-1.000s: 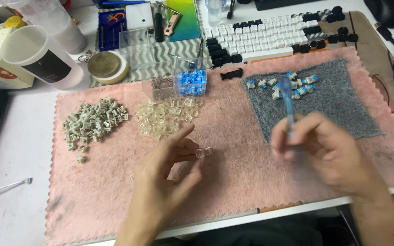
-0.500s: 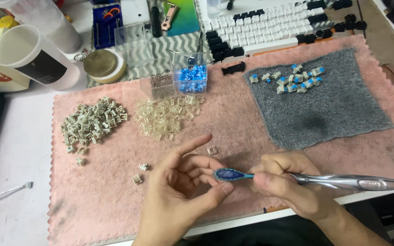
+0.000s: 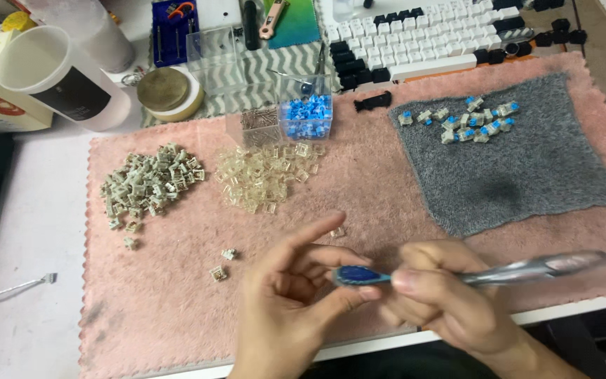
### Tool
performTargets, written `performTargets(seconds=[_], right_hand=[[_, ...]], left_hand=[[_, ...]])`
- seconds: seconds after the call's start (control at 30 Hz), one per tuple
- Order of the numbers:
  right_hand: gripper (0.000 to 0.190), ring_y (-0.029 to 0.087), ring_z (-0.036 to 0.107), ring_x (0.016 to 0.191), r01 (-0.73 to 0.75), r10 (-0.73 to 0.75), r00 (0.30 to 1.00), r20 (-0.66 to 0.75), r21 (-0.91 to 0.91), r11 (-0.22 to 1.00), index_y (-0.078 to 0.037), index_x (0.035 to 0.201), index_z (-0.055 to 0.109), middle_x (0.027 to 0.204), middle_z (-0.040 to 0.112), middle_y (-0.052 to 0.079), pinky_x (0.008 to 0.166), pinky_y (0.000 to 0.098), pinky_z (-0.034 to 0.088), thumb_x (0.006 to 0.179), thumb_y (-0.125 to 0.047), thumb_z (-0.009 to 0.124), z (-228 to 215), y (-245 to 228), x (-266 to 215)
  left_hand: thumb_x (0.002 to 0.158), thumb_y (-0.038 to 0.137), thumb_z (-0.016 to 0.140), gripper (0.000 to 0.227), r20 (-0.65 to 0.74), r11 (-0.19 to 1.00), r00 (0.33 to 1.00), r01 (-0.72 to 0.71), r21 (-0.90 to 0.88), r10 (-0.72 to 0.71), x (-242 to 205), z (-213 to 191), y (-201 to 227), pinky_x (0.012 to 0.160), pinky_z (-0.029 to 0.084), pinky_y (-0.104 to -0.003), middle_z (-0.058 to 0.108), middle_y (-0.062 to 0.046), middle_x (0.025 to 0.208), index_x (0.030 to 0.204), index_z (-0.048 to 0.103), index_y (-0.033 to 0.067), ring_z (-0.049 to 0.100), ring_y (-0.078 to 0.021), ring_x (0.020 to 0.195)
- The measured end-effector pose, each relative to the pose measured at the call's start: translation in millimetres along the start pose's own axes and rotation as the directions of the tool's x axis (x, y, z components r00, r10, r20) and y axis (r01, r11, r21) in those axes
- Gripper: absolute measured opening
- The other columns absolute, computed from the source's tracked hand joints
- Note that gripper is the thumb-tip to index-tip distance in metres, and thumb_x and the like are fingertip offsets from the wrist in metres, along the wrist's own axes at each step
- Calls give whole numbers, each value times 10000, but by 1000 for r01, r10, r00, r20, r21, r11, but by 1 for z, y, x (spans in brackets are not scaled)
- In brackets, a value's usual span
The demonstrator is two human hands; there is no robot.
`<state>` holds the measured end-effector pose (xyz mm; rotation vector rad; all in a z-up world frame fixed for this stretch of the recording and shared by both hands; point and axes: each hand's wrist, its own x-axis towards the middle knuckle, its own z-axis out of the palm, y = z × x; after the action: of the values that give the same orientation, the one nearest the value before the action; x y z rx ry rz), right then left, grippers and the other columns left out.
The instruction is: The person cleans small keyboard switch components with a toothbrush and then assembles them by inserting a metal spring and a blue stem into a clear housing. The person handles the components one at a time, placing finished switches on a gray cloth.
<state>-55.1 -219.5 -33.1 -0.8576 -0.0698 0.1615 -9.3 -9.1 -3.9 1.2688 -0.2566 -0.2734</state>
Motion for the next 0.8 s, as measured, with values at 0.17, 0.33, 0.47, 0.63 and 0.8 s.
performTargets(seconds=[0.17, 0.33, 0.47, 0.63, 0.8], right_hand=[[436, 142, 219, 467, -23, 24, 999, -26, 45, 999, -125, 788, 339, 609, 211, -15, 523, 428, 323, 1087, 55, 600, 3, -3, -1], [449, 167, 305, 495, 18, -19, 1000, 0, -118, 993, -105, 756, 365, 606, 295, 27, 536, 413, 417, 1073, 75, 626, 7, -9, -1], [464, 162, 252, 484, 26, -31, 999, -31, -144, 989, -136, 749, 331, 586, 273, 14, 526, 414, 368, 1062, 58, 612, 9, -9, 2], [473, 161, 298, 499, 25, -40, 997, -60, -236, 972, -157, 745, 333, 599, 279, 8, 556, 420, 437, 1052, 43, 630, 1, -13, 1], [434, 155, 229, 477, 48, -49, 999, -3, -169, 984, -143, 769, 327, 605, 231, 3, 528, 419, 369, 1063, 68, 565, 4, -20, 3]], left_hand=[[871, -47, 933, 694, -33, 999, 999, -36, 5, 36, 1, -4, -2, 975, 739, -313, 907, -239, 1101, 1512, 667, -61, 896, -237, 961], [873, -62, 925, 708, 3, 999, 1000, -17, -36, 17, 1, -1, 1, 995, 735, -320, 901, -253, 1105, 1525, 651, -74, 901, -267, 1013], [863, -81, 935, 652, -24, 999, 1000, -12, -46, 11, -2, -4, -8, 994, 725, -315, 871, -220, 1106, 1470, 699, -64, 867, -231, 1030], [903, -120, 896, 609, -16, 995, 1000, -24, -94, 23, -1, -6, -11, 990, 731, -349, 828, -204, 1108, 1475, 689, -78, 835, -236, 1023], [920, -68, 897, 488, -4, 1000, 1000, -13, -20, 13, -1, -10, -11, 989, 725, -305, 863, -202, 1147, 1390, 767, -73, 832, -197, 1033]])
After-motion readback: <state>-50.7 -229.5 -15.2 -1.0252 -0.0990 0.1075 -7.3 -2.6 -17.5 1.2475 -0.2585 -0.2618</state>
